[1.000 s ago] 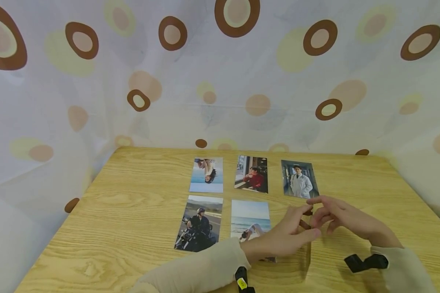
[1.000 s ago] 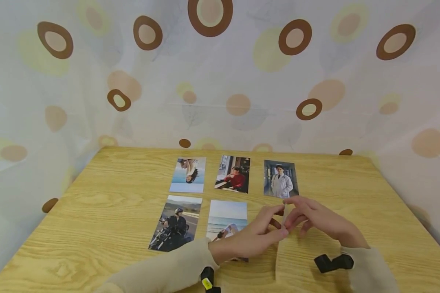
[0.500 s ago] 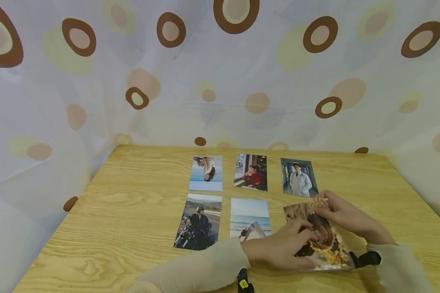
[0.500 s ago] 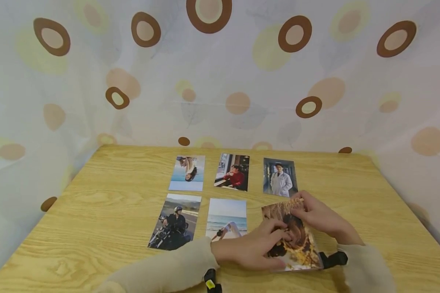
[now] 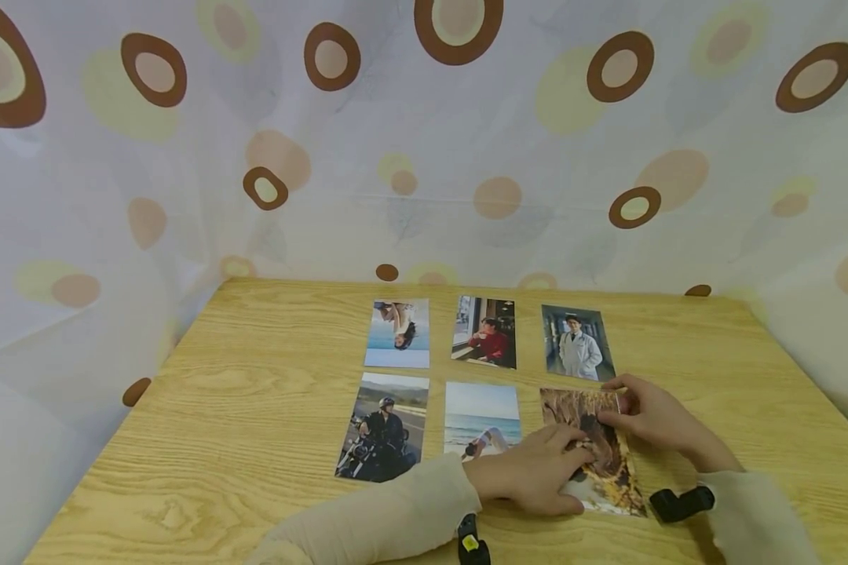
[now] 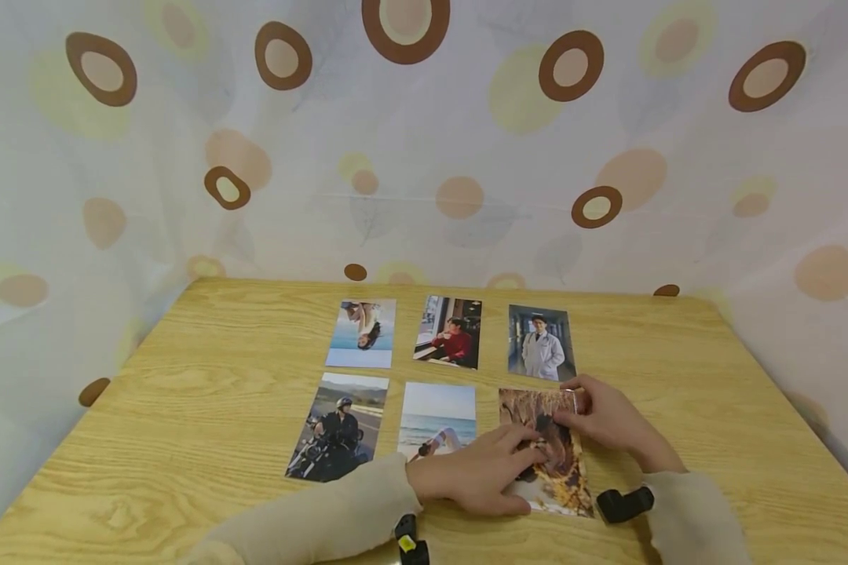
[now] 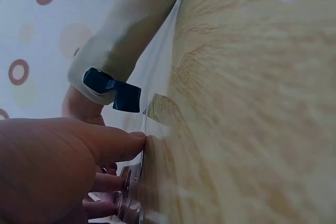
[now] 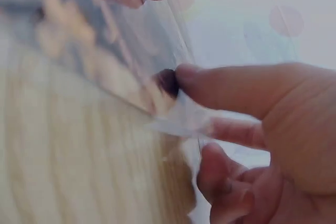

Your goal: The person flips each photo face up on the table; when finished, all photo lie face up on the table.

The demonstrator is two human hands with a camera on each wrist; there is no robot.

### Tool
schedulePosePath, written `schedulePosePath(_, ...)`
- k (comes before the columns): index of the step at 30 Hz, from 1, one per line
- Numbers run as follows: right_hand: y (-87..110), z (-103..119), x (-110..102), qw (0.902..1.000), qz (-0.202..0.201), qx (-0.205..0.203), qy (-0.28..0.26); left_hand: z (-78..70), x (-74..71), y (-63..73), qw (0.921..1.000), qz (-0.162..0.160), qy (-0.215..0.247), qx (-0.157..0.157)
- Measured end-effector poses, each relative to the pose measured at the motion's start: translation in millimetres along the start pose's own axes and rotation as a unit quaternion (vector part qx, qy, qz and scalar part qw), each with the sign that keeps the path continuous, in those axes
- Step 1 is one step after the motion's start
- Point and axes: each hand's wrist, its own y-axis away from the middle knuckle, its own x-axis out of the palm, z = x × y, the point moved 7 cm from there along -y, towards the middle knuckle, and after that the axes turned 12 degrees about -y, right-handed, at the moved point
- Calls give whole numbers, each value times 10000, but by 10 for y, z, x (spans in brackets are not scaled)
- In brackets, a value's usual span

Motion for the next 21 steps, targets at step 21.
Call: schedulePosePath(21,42,198,-56,9962,-732,-356,304,339,-362,293,9858,-1235,1141,37)
